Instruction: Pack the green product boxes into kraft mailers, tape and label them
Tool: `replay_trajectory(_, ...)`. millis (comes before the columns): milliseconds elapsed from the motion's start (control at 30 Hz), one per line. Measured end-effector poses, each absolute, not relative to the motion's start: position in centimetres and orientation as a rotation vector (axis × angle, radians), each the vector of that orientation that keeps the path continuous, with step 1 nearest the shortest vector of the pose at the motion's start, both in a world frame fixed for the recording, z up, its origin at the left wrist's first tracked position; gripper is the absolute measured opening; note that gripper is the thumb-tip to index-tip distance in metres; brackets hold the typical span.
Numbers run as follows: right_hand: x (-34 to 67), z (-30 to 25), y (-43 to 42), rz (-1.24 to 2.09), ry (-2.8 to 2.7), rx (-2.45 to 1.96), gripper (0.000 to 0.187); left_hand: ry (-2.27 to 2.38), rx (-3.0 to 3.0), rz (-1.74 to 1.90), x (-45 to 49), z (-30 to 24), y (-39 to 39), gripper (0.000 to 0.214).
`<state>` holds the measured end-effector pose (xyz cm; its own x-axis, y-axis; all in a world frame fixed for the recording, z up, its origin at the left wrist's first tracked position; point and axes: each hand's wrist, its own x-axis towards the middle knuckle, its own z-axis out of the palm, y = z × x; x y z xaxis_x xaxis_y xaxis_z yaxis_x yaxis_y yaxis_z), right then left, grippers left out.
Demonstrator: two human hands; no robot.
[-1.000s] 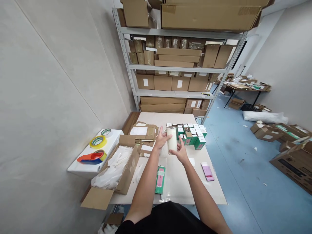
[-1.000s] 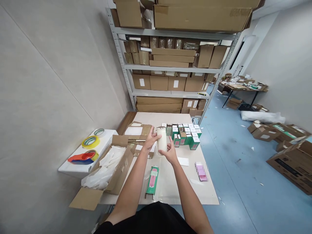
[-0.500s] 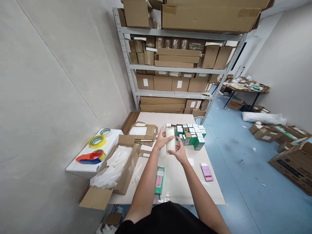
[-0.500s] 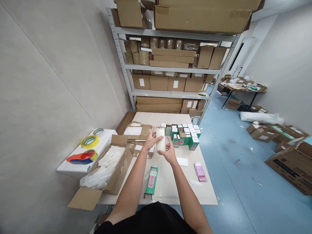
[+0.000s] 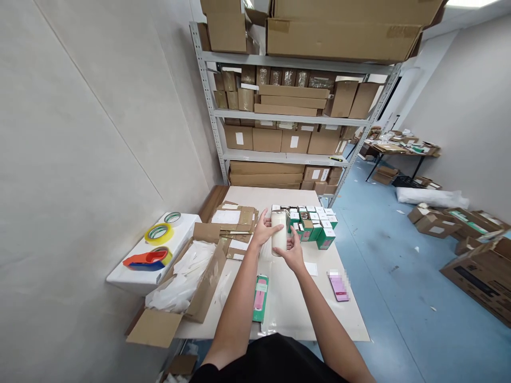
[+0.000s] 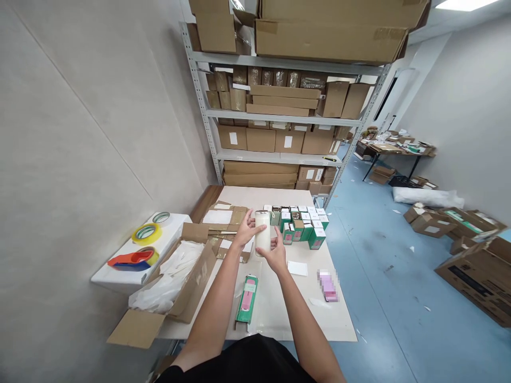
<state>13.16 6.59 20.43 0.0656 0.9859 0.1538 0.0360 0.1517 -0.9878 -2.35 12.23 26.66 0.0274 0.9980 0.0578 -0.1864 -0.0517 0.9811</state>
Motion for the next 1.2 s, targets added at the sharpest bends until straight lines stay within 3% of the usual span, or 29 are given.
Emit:
replay_trajectory(233,13.0,20.9,6.0,1.216,-1.245,-1.006,0.121,0.932,1.061,1.283,-2.2,27.0,11.8,0.119)
replay_trajectory(467,12.8,20.7,5.9,1.062,-1.227,-1.127,0.128,1.0,1.088,1.281,-2.1,27.3,11.8,0.123)
replay_trajectory(633,13.0,20.6,6.0,1.285,-1.224,-0.986,0.121,0.913,1.045,1.26,-2.2,27.1,11.5,0.118)
replay_trajectory(833,12.7,20.9,5.9,1.086,-1.215,-1.135,0.129,1.035,1.081,1.271,-2.0,26.9,11.1,0.128)
replay_trajectory(967,12.7,21.1,5.8,1.212,-1.239,-1.018,0.124,0.952,1.014,1.263,-2.2,27.2,10.9,0.126)
replay_trajectory(1200,12.7,20.5,5.9,1.084,-1.262,-1.106,0.122,0.993,1.064,1.292,-2.6,27.0,11.3,0.119)
